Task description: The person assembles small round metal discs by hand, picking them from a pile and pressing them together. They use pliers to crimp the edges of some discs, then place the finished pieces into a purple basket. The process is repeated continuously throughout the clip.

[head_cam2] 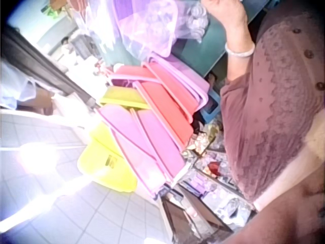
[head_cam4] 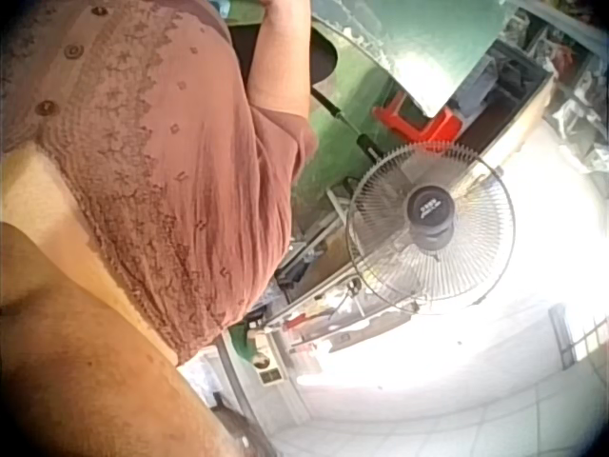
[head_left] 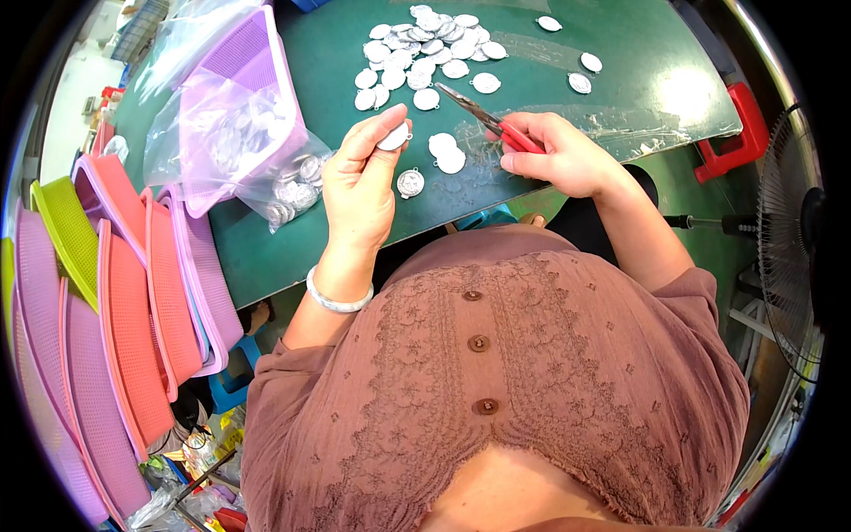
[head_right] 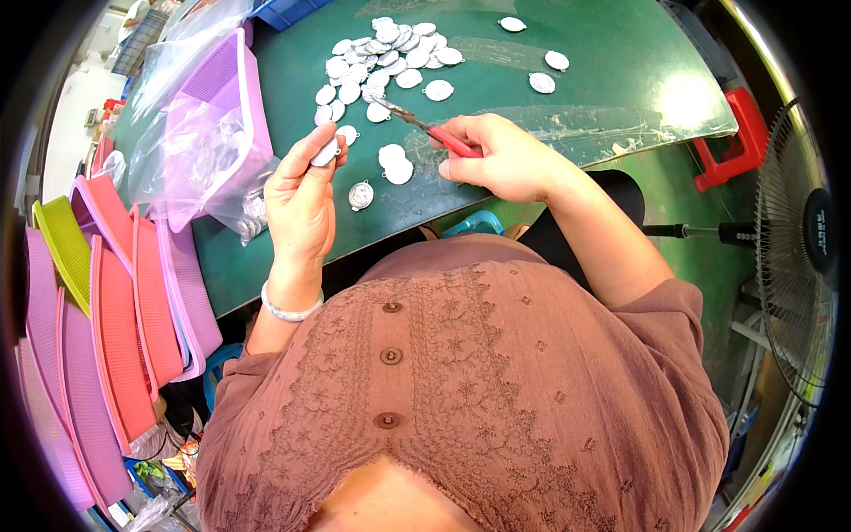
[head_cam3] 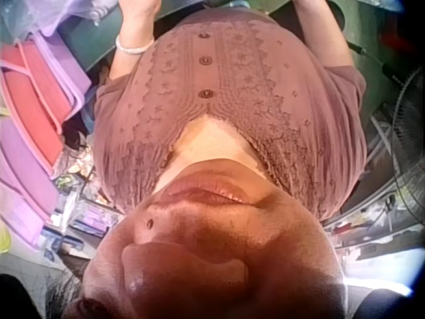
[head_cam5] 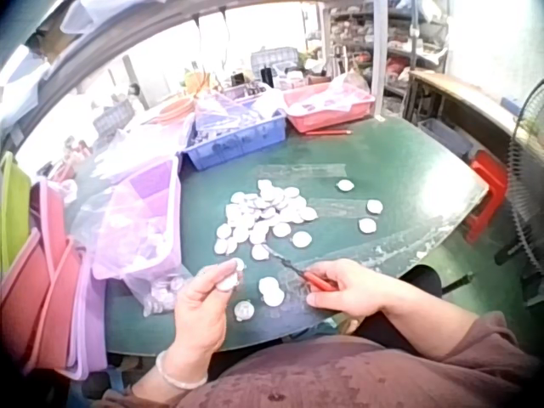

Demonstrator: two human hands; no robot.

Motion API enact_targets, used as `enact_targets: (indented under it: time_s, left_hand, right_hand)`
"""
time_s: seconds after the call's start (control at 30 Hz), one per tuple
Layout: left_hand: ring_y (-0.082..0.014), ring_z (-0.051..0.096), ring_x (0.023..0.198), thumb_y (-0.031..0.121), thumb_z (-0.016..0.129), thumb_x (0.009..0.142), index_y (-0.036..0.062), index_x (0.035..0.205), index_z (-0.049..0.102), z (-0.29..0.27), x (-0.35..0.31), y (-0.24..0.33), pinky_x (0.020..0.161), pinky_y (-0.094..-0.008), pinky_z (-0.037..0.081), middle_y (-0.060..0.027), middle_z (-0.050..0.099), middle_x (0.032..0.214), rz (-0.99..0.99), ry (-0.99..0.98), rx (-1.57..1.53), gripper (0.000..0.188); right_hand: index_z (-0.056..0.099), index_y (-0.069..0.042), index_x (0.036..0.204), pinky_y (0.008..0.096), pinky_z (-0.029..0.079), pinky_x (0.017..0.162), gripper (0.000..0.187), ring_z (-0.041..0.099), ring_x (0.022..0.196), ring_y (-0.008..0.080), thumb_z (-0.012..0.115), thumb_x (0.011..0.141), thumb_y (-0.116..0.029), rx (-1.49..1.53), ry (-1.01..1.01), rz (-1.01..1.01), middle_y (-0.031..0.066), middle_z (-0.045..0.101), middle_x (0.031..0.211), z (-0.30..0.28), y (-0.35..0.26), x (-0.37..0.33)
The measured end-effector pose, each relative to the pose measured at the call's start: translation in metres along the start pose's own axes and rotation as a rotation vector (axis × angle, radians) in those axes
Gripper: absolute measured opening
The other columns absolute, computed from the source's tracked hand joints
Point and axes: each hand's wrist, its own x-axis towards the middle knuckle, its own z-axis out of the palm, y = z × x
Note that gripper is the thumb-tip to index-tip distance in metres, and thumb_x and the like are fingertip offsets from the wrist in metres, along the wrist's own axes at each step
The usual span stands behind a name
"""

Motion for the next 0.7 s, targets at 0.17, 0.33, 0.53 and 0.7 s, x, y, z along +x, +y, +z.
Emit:
enact_targets:
  time_s: [0.17,0.33,0.53,0.7]
  left_hand:
    - [-0.0097,0.053,0.087,-0.007,0.052,0.081,0.0026,0.105,0.061,-0.001,0.001,-0.001,0.075,-0.0196,0.041,-0.0058,0.057,0.099,0.115,-0.03,0.179,0.028]
    - [-0.0096,0.053,0.086,-0.009,0.051,0.08,0.0035,0.105,0.061,-0.001,0.001,-0.001,0.073,-0.0196,0.041,-0.0063,0.057,0.1,0.19,-0.042,0.327,0.03]
    - [-0.0079,0.052,0.081,-0.009,0.051,0.079,0.0042,0.106,0.061,-0.001,0.001,-0.005,0.068,-0.0187,0.041,-0.0063,0.057,0.1,0.217,-0.036,0.365,0.032]
    - [-0.0069,0.051,0.078,-0.009,0.051,0.079,0.0046,0.107,0.061,0.0,0.002,-0.006,0.066,-0.0181,0.041,-0.0058,0.057,0.1,0.21,-0.031,0.357,0.032]
  right_hand:
    - [0.054,0.003,0.104,0.0199,0.033,0.056,0.033,0.039,0.064,0.0049,0.058,0.077,-0.016,-0.01,0.0,-0.009,-0.0048,0.045,0.07,0.0,0.001,0.0]
    - [0.053,0.004,0.106,0.0205,0.034,0.057,0.035,0.039,0.063,0.0059,0.058,0.077,-0.015,-0.028,-0.01,-0.05,-0.0044,0.046,0.07,0.0,-0.004,-0.003]
    - [0.05,0.004,0.109,0.0224,0.036,0.058,0.038,0.041,0.064,0.0078,0.058,0.076,-0.015,-0.085,-0.035,-0.074,-0.0009,0.047,0.07,0.001,-0.006,-0.007]
    - [0.049,0.004,0.111,0.0237,0.038,0.06,0.041,0.043,0.066,0.0093,0.058,0.076,-0.014,-0.109,-0.035,-0.062,0.001,0.049,0.073,0.002,-0.008,-0.007]
